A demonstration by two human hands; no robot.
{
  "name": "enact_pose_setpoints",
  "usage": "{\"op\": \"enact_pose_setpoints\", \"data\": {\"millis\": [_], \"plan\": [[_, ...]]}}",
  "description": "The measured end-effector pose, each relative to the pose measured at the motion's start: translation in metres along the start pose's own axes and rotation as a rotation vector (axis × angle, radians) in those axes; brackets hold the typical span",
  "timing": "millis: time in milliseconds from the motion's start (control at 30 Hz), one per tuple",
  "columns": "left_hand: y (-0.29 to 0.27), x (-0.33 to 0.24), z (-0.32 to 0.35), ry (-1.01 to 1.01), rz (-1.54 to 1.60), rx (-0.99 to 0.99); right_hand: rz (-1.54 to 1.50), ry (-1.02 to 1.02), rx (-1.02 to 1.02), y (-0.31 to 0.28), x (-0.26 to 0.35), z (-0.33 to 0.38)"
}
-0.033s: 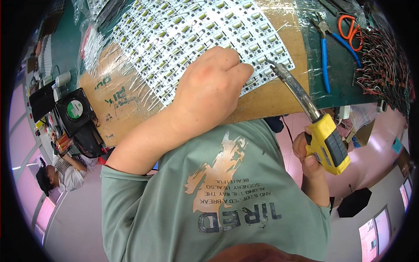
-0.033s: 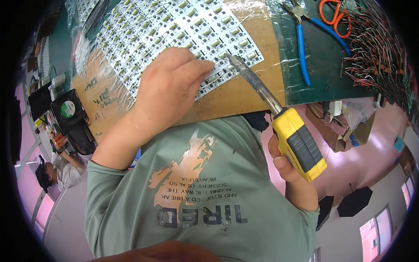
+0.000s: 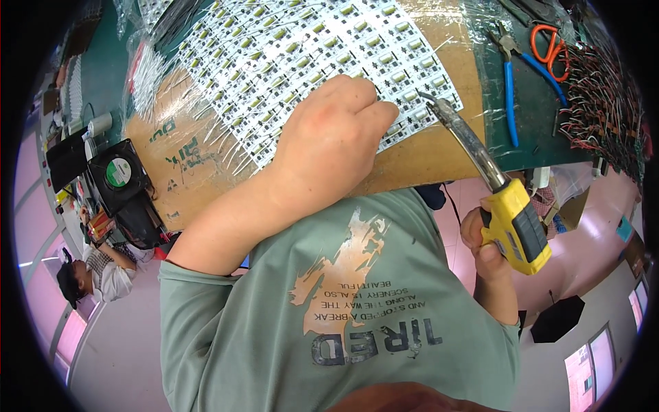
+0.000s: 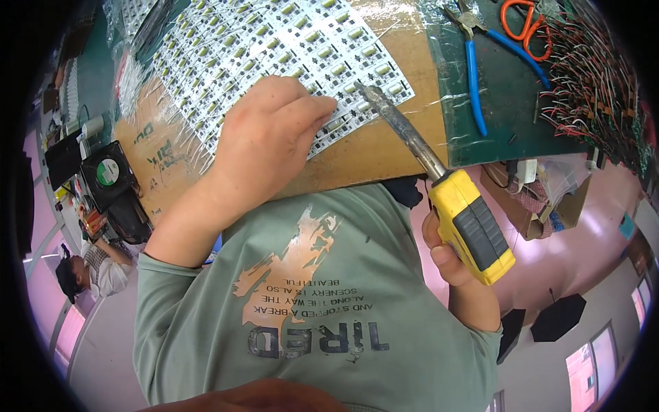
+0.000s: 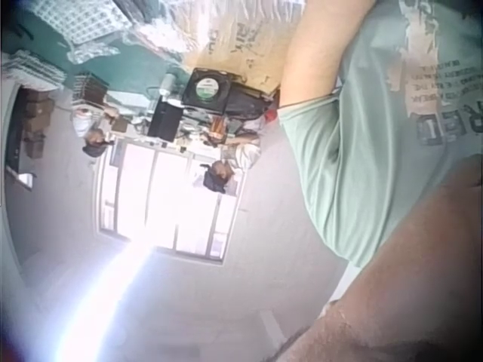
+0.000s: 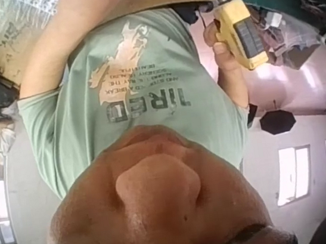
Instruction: The person solders electronic components onto a circuit board using a soldering tool, moves the finished board aside, and solders components onto another circuit board.
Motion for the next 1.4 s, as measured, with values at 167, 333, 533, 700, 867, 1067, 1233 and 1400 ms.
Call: {"op": "enact_pose_setpoints", "data": {"millis": [167,333,533,700,867,1067,1233,1400], "plan": [[0.0,0.001,0.005,-0.007,0.02,0.006,-0.053,-0.048,-0.08,0.003,0.017,-0.012],[-0.02,0.015,-0.006,-0.044,0.086,0.028,-0.121,-0.14,-0.063,0.002,0.032,-0.038],[-0.089,0.133,-0.014,-0.212,-0.332,-0.065,-0.236,-0.175,0.002,0.015,0.045,-0.069],[-0.117,0.215,-0.012,-0.315,-0.597,0.028,-0.245,-0.181,0.034,0.022,0.044,-0.083],[-0.101,0.226,-0.018,-0.235,-0.608,0.174,-0.292,-0.169,0.052,0.02,0.041,-0.084],[-0.102,0.243,-0.036,-0.299,-0.708,0.189,-0.308,-0.161,0.081,0.02,0.04,-0.086],[-0.101,0.249,-0.05,-0.428,-0.636,0.288,-0.309,-0.189,0.077,0.019,0.045,-0.089],[-0.099,0.253,-0.055,-0.431,-0.64,0.338,-0.267,-0.198,0.047,0.021,0.047,-0.088]]}}
Point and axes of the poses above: each hand's wrist, its own z-axis away from the middle knuckle, its own y-axis out of the palm, x = y × z, the point moved 9 cm from there along -z, towards the middle knuckle, and after that the axes turned 13 degrees about y, right-handed, at the moved point
